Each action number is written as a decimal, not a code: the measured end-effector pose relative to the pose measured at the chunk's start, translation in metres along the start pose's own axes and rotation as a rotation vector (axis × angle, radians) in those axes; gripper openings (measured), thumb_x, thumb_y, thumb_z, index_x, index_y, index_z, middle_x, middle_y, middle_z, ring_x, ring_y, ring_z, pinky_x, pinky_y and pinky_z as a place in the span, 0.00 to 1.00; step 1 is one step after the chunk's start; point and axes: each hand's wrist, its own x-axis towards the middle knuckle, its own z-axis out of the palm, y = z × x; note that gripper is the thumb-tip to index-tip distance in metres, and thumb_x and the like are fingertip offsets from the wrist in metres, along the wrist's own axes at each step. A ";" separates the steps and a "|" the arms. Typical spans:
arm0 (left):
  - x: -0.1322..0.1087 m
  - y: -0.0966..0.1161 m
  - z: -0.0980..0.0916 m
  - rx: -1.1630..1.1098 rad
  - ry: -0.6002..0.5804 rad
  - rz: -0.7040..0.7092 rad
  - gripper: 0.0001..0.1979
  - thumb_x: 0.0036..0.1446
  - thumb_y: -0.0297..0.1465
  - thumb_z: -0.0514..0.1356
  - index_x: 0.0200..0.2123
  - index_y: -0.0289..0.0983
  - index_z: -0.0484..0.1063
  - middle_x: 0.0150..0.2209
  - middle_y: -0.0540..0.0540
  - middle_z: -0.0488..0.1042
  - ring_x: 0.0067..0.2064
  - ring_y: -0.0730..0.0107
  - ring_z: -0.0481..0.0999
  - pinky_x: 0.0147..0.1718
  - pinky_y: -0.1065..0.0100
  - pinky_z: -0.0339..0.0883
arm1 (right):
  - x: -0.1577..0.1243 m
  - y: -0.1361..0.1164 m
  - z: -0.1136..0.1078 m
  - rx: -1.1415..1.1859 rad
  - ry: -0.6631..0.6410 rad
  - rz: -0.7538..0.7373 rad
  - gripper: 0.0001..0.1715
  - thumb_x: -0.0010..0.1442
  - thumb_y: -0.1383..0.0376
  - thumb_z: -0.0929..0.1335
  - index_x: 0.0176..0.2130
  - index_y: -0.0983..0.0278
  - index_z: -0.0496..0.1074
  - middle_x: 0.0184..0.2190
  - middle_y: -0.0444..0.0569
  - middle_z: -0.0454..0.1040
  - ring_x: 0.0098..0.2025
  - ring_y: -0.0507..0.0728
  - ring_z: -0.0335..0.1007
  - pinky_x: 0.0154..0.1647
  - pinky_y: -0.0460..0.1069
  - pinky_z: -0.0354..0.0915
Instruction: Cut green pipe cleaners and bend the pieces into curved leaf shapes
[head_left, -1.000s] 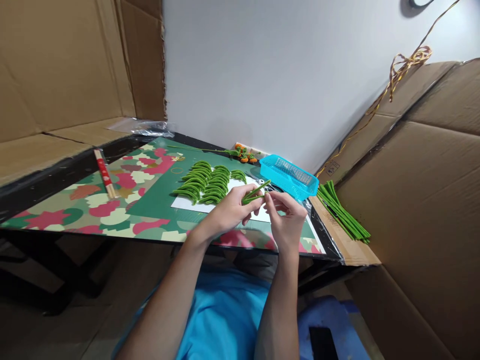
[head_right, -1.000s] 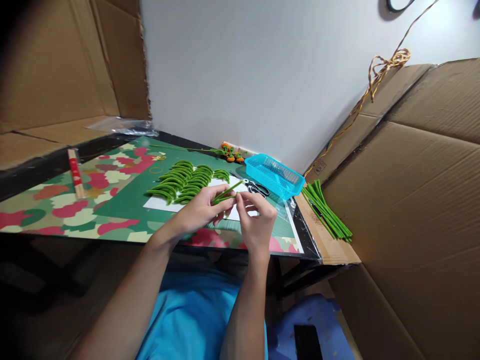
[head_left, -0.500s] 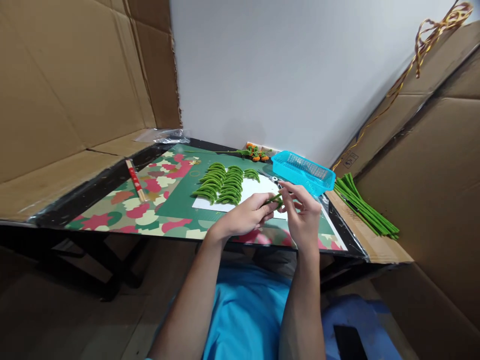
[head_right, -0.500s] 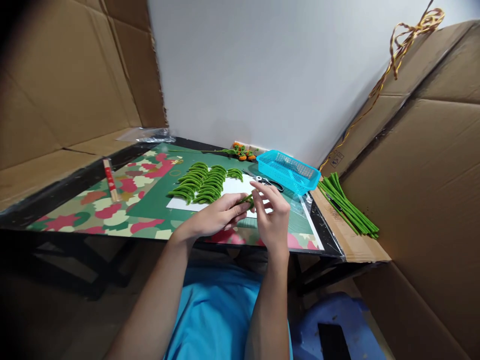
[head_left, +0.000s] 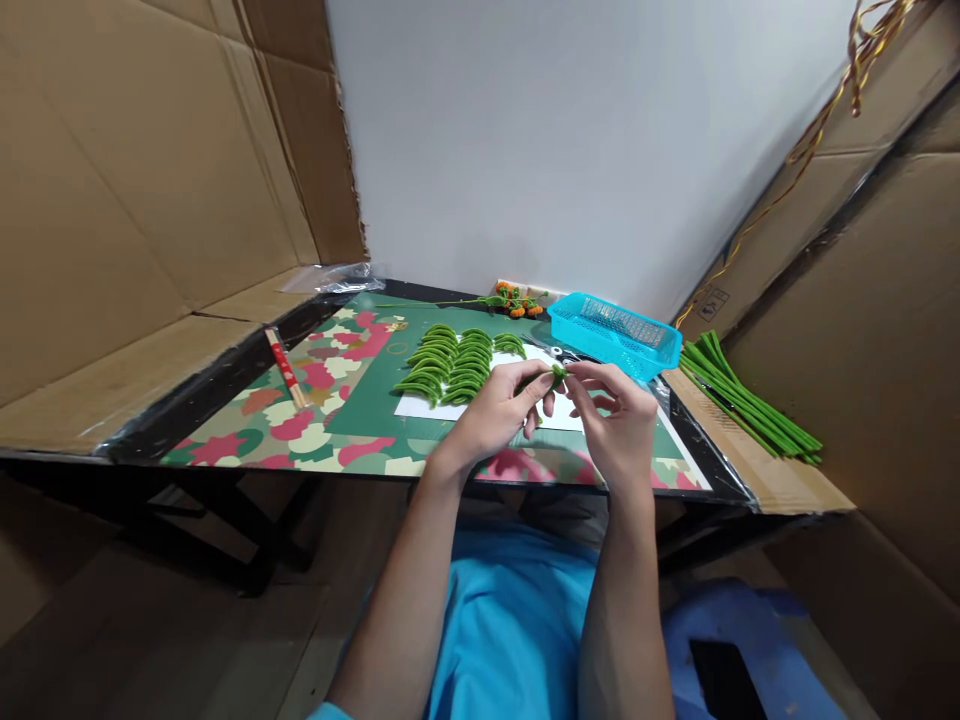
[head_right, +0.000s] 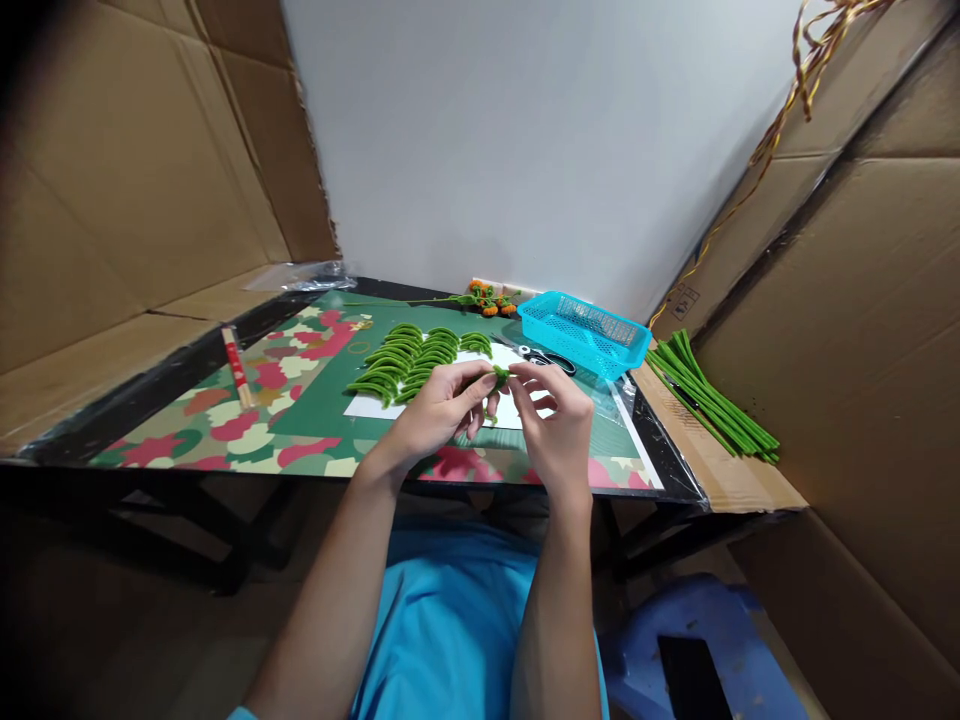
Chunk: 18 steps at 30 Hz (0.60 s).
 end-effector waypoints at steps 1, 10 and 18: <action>0.000 0.000 0.000 0.004 0.011 0.006 0.20 0.69 0.48 0.60 0.37 0.36 0.71 0.29 0.52 0.72 0.20 0.80 0.69 0.18 0.76 0.60 | 0.000 0.001 0.001 -0.006 0.015 0.002 0.09 0.67 0.60 0.72 0.45 0.60 0.81 0.38 0.49 0.81 0.36 0.56 0.79 0.28 0.48 0.76; -0.001 0.003 0.004 -0.036 0.062 0.048 0.18 0.66 0.46 0.64 0.36 0.36 0.73 0.25 0.54 0.68 0.20 0.80 0.66 0.17 0.77 0.61 | 0.000 -0.004 0.000 -0.036 0.049 -0.024 0.06 0.66 0.60 0.73 0.38 0.60 0.80 0.35 0.47 0.81 0.33 0.55 0.77 0.27 0.47 0.74; 0.001 0.001 0.004 -0.075 0.179 0.064 0.15 0.65 0.42 0.65 0.38 0.36 0.72 0.23 0.56 0.66 0.19 0.80 0.63 0.16 0.76 0.59 | 0.000 -0.011 0.005 -0.047 0.004 -0.038 0.10 0.69 0.59 0.71 0.37 0.62 0.80 0.32 0.47 0.81 0.28 0.53 0.76 0.26 0.47 0.71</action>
